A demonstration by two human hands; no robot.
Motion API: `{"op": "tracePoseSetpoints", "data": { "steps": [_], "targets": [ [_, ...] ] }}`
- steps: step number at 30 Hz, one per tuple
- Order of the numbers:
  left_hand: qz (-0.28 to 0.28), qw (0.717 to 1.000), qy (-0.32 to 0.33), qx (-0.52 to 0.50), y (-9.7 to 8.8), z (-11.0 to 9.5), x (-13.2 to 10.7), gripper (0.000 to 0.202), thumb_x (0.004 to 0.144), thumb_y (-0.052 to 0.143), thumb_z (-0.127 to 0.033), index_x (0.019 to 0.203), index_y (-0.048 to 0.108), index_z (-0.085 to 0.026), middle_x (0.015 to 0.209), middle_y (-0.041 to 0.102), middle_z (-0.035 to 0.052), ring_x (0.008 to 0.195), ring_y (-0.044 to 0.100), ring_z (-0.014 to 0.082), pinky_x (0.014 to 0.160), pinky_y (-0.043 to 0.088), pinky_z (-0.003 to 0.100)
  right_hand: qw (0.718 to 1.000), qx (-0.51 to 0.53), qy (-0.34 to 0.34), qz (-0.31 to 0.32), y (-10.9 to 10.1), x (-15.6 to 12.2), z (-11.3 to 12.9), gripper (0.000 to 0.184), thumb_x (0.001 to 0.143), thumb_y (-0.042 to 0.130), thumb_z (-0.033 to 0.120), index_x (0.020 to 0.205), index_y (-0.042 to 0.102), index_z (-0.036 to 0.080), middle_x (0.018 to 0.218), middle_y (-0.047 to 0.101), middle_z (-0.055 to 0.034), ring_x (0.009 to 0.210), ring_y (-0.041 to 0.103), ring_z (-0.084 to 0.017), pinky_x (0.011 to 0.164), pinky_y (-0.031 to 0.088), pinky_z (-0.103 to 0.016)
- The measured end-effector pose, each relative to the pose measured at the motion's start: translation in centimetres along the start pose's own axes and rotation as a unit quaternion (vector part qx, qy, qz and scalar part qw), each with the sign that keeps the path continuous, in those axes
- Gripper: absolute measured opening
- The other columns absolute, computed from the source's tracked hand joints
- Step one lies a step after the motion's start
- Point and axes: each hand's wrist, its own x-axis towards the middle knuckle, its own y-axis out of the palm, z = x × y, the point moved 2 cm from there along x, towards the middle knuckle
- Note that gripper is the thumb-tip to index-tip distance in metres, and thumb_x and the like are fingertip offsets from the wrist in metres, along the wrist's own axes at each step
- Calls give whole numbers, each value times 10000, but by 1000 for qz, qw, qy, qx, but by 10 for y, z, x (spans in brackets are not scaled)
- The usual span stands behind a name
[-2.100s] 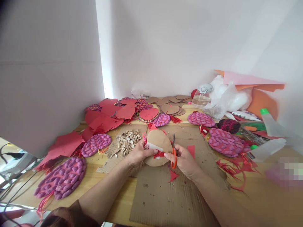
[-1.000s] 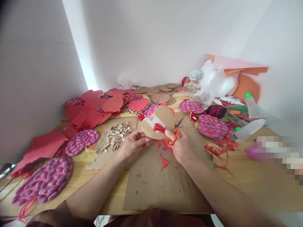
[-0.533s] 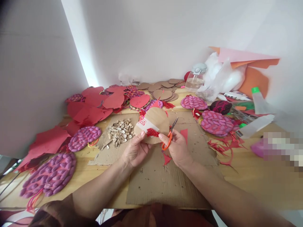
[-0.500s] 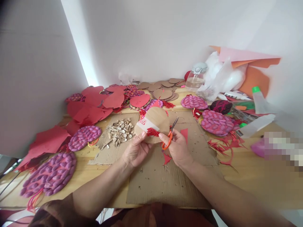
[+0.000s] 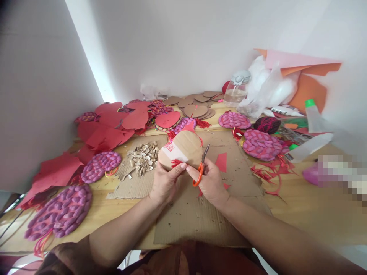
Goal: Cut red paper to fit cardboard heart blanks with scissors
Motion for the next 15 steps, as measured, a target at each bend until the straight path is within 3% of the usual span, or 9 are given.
{"op": "tracePoseSetpoints", "data": {
  "steps": [4, 9, 15],
  "targets": [
    [-23, 999, -29, -2, -2, -1, -1, 724, 597, 914, -228, 1235, 570, -237, 1131, 721, 47, 995, 684, 201, 897, 535, 320, 999, 30, 11, 9, 2, -1, 4, 369, 711, 837, 421, 1017, 707, 262, 1045, 778, -49, 983, 719, -246, 916, 555, -403],
    [18, 995, -86, -49, -2, 3, -2, 654, 638, 893, -332, 1227, 619, -249, 1196, 721, 52, 1100, 667, 229, 959, 522, 337, 998, 56, 22, 9, 2, -1, 5, 418, 681, 852, 420, 1040, 710, 258, 1037, 780, -43, 971, 720, -247, 932, 552, -409],
    [-16, 994, -100, -35, -7, 1, 6, 522, 584, 917, -215, 1059, 701, -202, 1017, 772, 26, 893, 710, 172, 871, 546, 287, 997, 48, 31, 43, 4, 1, 5, 395, 655, 862, 414, 983, 712, 255, 895, 766, -23, 830, 698, -216, 838, 555, -376]
  ]
}}
